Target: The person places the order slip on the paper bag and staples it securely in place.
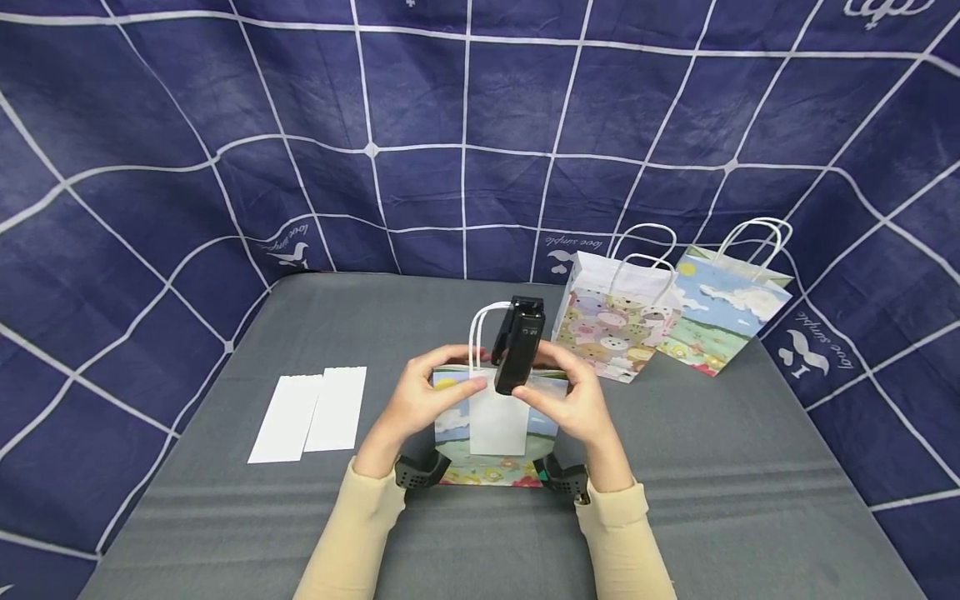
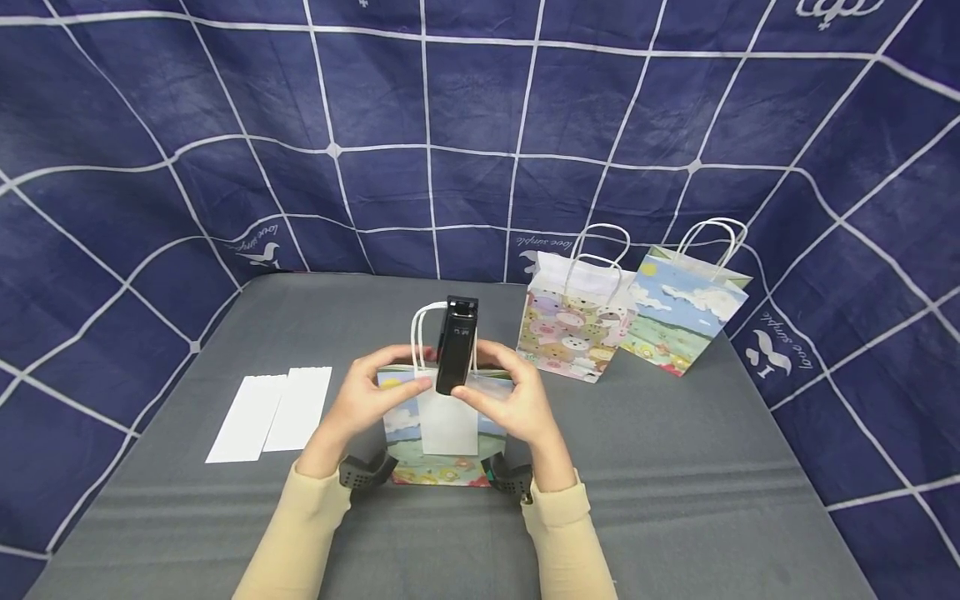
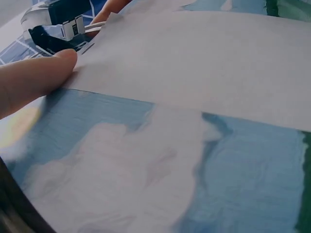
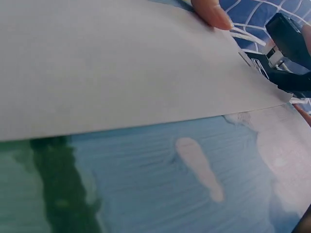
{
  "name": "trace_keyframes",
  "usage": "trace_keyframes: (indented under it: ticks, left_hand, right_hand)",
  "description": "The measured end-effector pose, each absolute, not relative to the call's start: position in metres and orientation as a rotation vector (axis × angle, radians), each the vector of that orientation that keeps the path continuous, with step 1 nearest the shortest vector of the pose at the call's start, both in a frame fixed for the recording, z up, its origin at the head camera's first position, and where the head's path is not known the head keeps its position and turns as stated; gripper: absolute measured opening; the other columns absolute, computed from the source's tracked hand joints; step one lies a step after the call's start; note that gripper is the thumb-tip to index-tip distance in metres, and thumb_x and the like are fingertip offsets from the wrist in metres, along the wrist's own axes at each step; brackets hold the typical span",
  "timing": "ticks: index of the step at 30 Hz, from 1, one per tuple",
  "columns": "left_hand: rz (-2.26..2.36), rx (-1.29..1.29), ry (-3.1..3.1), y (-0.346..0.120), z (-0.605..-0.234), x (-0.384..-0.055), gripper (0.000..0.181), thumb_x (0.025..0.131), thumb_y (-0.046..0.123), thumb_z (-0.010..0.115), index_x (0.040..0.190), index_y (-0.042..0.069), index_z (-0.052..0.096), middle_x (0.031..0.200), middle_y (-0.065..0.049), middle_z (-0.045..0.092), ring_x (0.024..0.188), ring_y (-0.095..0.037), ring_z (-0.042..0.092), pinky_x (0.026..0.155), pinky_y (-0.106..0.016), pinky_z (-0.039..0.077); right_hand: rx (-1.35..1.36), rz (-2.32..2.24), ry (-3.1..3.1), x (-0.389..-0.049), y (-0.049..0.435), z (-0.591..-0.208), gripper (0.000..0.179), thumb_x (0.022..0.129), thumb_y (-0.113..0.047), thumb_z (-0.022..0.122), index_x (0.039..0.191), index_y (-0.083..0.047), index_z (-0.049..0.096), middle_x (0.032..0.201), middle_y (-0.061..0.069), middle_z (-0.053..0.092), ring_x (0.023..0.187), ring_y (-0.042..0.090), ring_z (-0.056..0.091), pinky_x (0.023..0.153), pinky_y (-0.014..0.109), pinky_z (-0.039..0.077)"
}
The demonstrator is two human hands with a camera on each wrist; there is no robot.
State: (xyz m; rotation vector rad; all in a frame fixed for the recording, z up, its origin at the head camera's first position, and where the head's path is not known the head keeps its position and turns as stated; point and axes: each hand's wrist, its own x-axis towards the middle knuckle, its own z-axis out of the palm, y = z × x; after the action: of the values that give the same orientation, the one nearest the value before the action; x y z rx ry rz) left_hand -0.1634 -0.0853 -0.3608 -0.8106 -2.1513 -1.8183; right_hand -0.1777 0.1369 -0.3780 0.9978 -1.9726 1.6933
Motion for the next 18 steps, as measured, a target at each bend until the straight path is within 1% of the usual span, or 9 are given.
trace_keyframes:
  ticks: [3,6,10,11,14,18]
  left_hand:
    - [-1.805,-0.766,-2.15,-0.0858,-0.3607,-0.1631,0.027,0.078,-0.005,0.072,0.104,-0.006,0.065,0.101,-0.016,0.066,0.097,-0.015,0.06,0.086,-0.027,0.045]
    - [-1.784,-0.693,-2.12,-0.0847,-0.3606,-0.1627,0.022,0.077,-0.006,0.073,0.098,-0.007,0.066,0.096,-0.018,0.067,0.092,-0.016,0.06,0.083,-0.03,0.046]
    - [-1.761,-0.621,-2.078,-0.0827,-0.3605,-0.1626,0.019,0.077,-0.007,0.072,0.095,-0.007,0.066,0.093,-0.018,0.067,0.088,-0.014,0.06,0.076,-0.03,0.047]
    - [-1.761,-0.617,-2.072,-0.0826,-0.3604,-0.1628,0.019,0.078,-0.007,0.071,0.096,-0.007,0.066,0.094,-0.019,0.067,0.087,-0.013,0.059,0.076,-0.029,0.047]
    - [-1.785,-0.627,-2.059,-0.0828,-0.3612,-0.1637,0.019,0.08,-0.008,0.068,0.099,-0.008,0.065,0.094,-0.02,0.065,0.081,-0.011,0.057,0.07,-0.023,0.045]
    - [-1.819,-0.643,-2.065,-0.0836,-0.3613,-0.164,0.019,0.082,-0.007,0.066,0.101,-0.008,0.064,0.093,-0.021,0.065,0.073,-0.01,0.055,0.064,-0.022,0.044]
  right_hand:
    - [1.001,1.701,-1.946,-0.1778,0.1374,-0.3781,0.046,0.08,-0.015,0.077,0.12,0.0,0.059,0.101,-0.002,0.068,0.092,0.015,0.064,0.082,0.032,0.048]
    - [1.008,1.728,-1.902,-0.1783,0.1365,-0.3776,0.046,0.082,-0.019,0.074,0.122,-0.001,0.058,0.103,-0.005,0.067,0.094,0.014,0.063,0.083,0.03,0.047]
    - [1.058,1.781,-1.787,-0.1797,0.1342,-0.3756,0.06,0.085,-0.024,0.072,0.133,0.001,0.047,0.117,-0.002,0.063,0.102,0.014,0.061,0.087,0.029,0.046]
    - [1.072,1.79,-1.762,-0.1801,0.1336,-0.375,0.064,0.085,-0.024,0.072,0.136,0.002,0.043,0.121,0.0,0.061,0.104,0.015,0.06,0.088,0.029,0.046]
    - [1.101,1.79,-1.714,-0.1809,0.1325,-0.3739,0.074,0.085,-0.023,0.072,0.14,0.006,0.032,0.128,0.005,0.056,0.107,0.017,0.059,0.089,0.03,0.046]
    - [1.099,1.756,-1.74,-0.1806,0.1334,-0.3744,0.072,0.086,-0.027,0.07,0.139,0.005,0.033,0.122,0.003,0.06,0.099,0.015,0.061,0.086,0.028,0.046]
